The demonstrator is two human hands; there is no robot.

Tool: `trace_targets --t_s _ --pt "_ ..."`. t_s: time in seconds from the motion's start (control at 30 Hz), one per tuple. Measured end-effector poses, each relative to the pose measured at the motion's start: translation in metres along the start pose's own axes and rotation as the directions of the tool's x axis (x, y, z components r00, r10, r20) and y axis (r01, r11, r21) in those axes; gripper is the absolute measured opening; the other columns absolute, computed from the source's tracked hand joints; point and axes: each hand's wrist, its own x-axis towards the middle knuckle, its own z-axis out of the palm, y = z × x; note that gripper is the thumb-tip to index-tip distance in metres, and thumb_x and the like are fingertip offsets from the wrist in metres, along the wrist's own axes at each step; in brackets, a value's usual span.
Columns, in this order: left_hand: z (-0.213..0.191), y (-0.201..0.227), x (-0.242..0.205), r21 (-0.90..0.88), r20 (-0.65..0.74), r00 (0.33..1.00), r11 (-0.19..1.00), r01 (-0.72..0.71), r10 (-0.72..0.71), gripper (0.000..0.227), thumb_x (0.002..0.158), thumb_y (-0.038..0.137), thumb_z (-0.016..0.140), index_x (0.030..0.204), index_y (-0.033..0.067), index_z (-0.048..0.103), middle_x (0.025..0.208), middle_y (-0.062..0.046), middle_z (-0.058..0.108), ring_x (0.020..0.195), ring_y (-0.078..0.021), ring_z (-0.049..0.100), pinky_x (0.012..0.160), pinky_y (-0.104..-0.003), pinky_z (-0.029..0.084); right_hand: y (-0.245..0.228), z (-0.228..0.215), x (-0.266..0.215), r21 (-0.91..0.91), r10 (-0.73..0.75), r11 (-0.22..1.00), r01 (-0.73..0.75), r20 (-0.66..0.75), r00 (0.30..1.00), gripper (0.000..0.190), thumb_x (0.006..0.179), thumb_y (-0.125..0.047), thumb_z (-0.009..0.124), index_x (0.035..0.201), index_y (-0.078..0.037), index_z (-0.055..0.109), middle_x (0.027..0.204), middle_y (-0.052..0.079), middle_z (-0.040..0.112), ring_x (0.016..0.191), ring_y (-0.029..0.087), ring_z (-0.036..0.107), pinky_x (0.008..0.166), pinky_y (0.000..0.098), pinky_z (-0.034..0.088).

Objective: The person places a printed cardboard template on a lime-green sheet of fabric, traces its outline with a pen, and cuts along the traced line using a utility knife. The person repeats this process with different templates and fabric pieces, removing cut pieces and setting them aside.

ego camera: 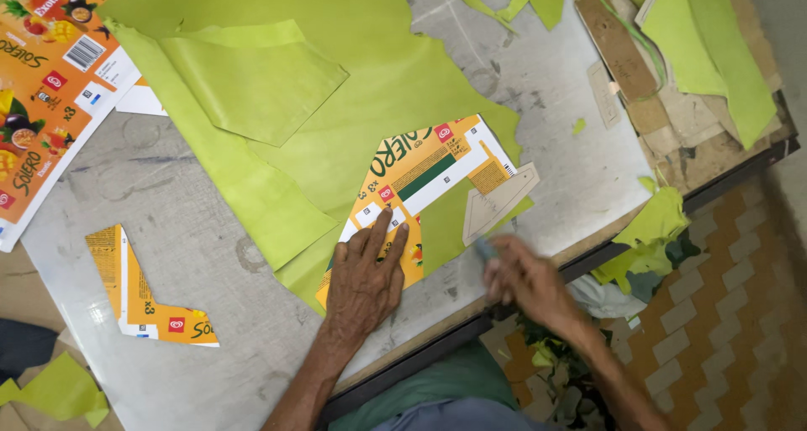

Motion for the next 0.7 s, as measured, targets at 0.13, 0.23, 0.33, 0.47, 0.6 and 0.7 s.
trace_targets --t_s 0.13,0.23,0.33,0.47,0.6,0.7 --pt "-0.004 0.007 0.004 -0.001 -0.019 0.999 0.999 0.032 -0.032 0.057 0.077 0.012 0.067 0.133 0.0057 0.064 0.157 -0.013 0.043 0.112 -0.0303 0.051 0.088 -0.045 0.042 -0.015 -0.070 0.061 -0.524 -0.422 0.811 0.260 -0.216 0.881 0.047 0.088 -0.018 0.076 0.129 -0.005 0.056 0.110 0.014 0.066 0.075 0.022 0.065 0.066 0.0361 0.054" --pt "-0.004 0.016 0.008 -0.037 -0.049 0.992 0.993 0.113 -0.115 0.049 0.076 0.009 0.067 0.125 0.0044 0.070 0.158 -0.011 0.044 0.106 -0.0295 0.052 0.086 -0.044 0.042 -0.027 -0.094 0.080 -0.534 -0.451 0.774 0.341 -0.086 0.889 0.071 0.071 -0.018 0.085 0.132 -0.002 0.053 0.117 0.016 0.062 0.080 0.028 0.064 0.072 0.0392 0.053" --pt "0.000 0.030 0.016 -0.082 -0.108 0.966 0.971 0.225 -0.233 0.040 0.077 0.006 0.068 0.117 0.0036 0.074 0.157 -0.009 0.047 0.101 -0.0270 0.053 0.084 -0.042 0.041 -0.025 -0.106 0.088 -0.534 -0.471 0.742 0.406 0.016 0.882 0.067 0.069 -0.019 0.086 0.126 -0.004 0.055 0.106 0.013 0.064 0.090 0.031 0.066 0.076 0.0403 0.052" --pt "0.006 0.049 0.029 -0.090 -0.147 0.914 0.925 0.368 -0.378 0.033 0.074 0.001 0.069 0.106 0.0015 0.076 0.155 -0.006 0.052 0.095 -0.0244 0.054 0.082 -0.041 0.040 0.006 -0.123 0.087 -0.452 -0.368 0.811 0.372 0.101 0.924 0.041 0.072 -0.020 0.084 0.106 -0.005 0.065 0.091 0.009 0.067 0.083 0.027 0.067 0.074 0.0386 0.052" --pt "0.016 0.062 0.034 -0.075 -0.185 0.874 0.894 0.443 -0.449 0.035 0.068 -0.006 0.069 0.103 -0.0015 0.074 0.152 -0.007 0.055 0.097 -0.0275 0.055 0.082 -0.042 0.041 0.040 -0.178 0.096 -0.403 -0.199 0.853 0.332 0.336 0.921 0.030 0.081 -0.023 0.081 0.088 0.001 0.067 0.075 0.011 0.060 0.068 0.026 0.056 0.066 0.0372 0.049" --pt "0.025 0.071 0.040 -0.105 -0.239 0.838 0.871 0.480 -0.491 0.027 0.070 -0.008 0.068 0.096 -0.0030 0.069 0.151 -0.009 0.056 0.105 -0.0306 0.056 0.090 -0.041 0.045 0.043 -0.244 0.121 -0.485 -0.096 0.824 0.292 0.388 0.916 0.032 0.078 -0.026 0.086 0.087 0.001 0.073 0.075 0.012 0.064 0.069 0.022 0.055 0.065 0.0370 0.048"
